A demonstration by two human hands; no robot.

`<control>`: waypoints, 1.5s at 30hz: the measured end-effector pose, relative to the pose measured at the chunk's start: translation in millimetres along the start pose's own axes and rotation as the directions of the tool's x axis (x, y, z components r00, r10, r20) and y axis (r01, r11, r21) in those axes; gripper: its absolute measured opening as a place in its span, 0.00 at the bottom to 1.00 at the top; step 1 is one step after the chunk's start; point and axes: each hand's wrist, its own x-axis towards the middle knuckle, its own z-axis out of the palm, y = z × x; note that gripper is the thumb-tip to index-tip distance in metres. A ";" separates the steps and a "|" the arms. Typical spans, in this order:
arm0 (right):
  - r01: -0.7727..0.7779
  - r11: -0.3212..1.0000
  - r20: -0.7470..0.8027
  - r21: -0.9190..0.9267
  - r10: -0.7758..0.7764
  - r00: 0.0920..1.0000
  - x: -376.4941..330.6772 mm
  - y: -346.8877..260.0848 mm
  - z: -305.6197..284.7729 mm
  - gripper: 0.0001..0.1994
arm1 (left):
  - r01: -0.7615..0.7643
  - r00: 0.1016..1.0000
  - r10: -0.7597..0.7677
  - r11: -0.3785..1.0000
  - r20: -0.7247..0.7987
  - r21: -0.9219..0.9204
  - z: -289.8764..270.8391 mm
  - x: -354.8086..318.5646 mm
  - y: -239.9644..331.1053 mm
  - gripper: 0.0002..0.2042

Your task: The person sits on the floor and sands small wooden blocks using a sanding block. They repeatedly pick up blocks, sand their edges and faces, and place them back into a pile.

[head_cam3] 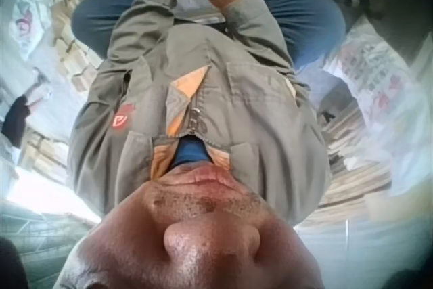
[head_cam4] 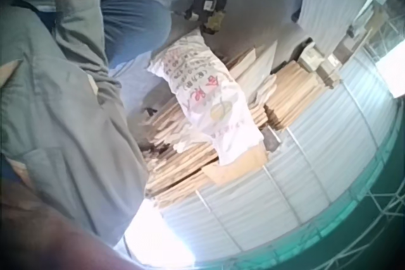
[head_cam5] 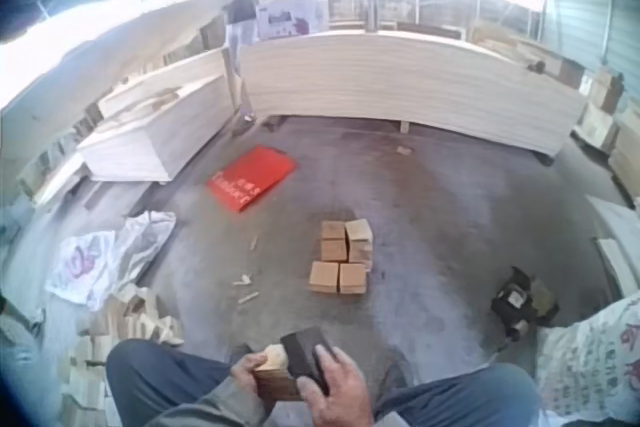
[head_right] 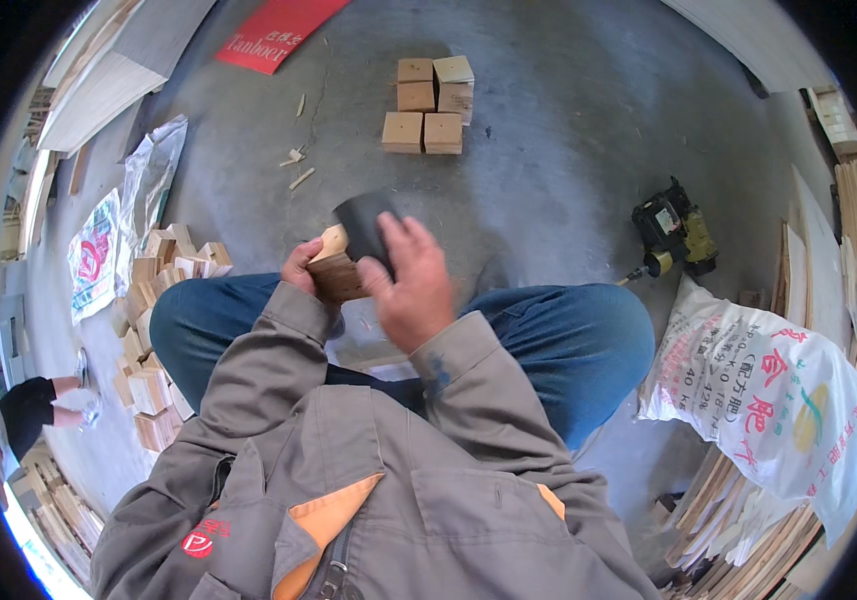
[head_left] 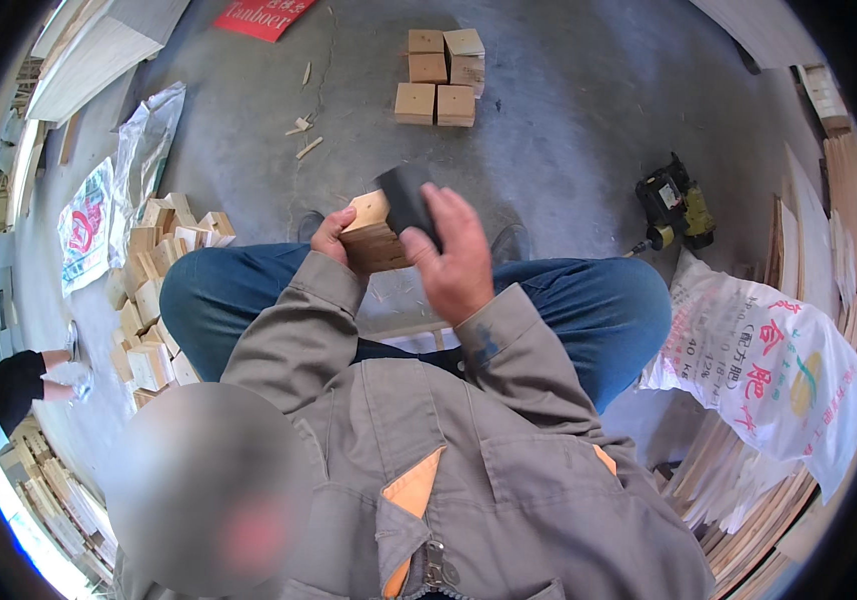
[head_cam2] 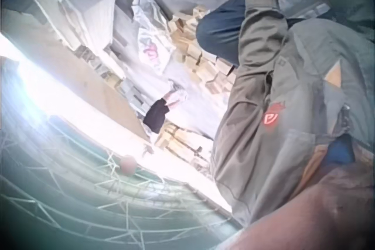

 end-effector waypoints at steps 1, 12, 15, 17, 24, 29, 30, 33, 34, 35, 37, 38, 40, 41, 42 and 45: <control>0.026 0.998 0.032 -0.055 -0.024 0.999 -5.5 -7.7 5.8 0.29 | 0.009 1.000 -0.009 1.000 0.019 0.001 -2.4 -0.5 2.2 0.30; -0.223 0.973 -0.156 0.061 0.230 0.961 17.5 30.7 -12.2 0.28 | -0.118 0.982 0.117 0.993 0.150 -0.003 5.7 -5.0 1.5 0.33; 0.031 0.999 -0.100 0.022 -0.029 0.995 12.5 -5.9 -19.2 0.29 | -0.110 0.991 0.103 0.990 0.080 0.086 4.4 -2.6 1.5 0.33; 0.081 0.997 -0.026 0.016 -0.081 0.996 2.6 -16.6 -7.8 0.29 | -0.076 0.980 0.060 0.994 0.188 0.078 -3.4 -2.6 2.5 0.33; -0.473 0.881 -0.112 0.013 0.471 0.875 14.6 63.2 -4.8 0.29 | -0.039 0.976 0.043 0.999 0.212 -0.025 -4.8 -8.1 4.8 0.32; -0.078 0.997 -0.119 -0.001 0.077 0.990 10.8 7.9 -29.5 0.28 | -0.098 0.977 0.104 0.994 0.187 -0.044 1.1 -5.7 6.8 0.31; 0.000 1.000 -0.107 -0.009 -0.001 0.994 4.4 1.4 -26.7 0.29 | -0.098 0.981 0.103 0.994 0.165 -0.042 -2.6 -2.3 6.4 0.31; 0.055 0.997 -0.001 -0.045 -0.056 0.998 -14.5 -9.1 -12.5 0.30 | -0.047 0.970 0.057 0.998 0.236 -0.047 -5.4 -5.9 5.4 0.31; 0.039 0.997 -0.027 -0.059 -0.041 0.999 -12.2 -4.5 -9.5 0.30 | -0.036 0.966 0.049 0.998 0.253 -0.056 -4.1 -8.1 6.5 0.32; 0.018 0.996 -0.051 -0.085 -0.022 0.998 -6.7 3.8 -8.1 0.30 | 0.031 0.963 -0.011 0.997 0.269 -0.071 -1.7 -9.5 6.2 0.32; -0.159 0.987 -0.080 -0.038 0.156 0.985 6.1 30.0 -6.5 0.29 | -0.032 0.963 0.030 0.999 0.269 0.001 0.7 -15.8 7.9 0.33; -0.282 0.959 -0.092 -0.005 0.281 0.955 9.2 42.1 -13.2 0.29 | -0.068 0.960 0.057 0.997 0.273 0.034 1.9 -15.9 10.5 0.34; -0.237 0.971 -0.198 -0.029 0.227 0.954 6.3 49.7 -25.5 0.28 | -0.072 0.958 0.056 0.996 0.280 0.049 0.6 -13.9 12.0 0.34; -0.143 0.990 -0.194 -0.011 0.139 0.971 8.1 39.1 -36.6 0.27 | -0.099 0.953 0.070 0.992 0.293 0.083 3.1 -12.4 12.0 0.34; -0.082 0.997 -0.173 -0.016 0.078 0.982 10.3 23.5 -45.4 0.27 | -0.123 0.948 0.082 0.986 0.308 0.117 7.0 -11.8 9.9 0.35; 0.062 0.997 -0.123 -0.049 -0.067 0.990 15.0 -11.6 -59.9 0.27 | -0.245 0.931 0.137 0.922 0.338 0.299 13.7 -12.4 12.7 0.37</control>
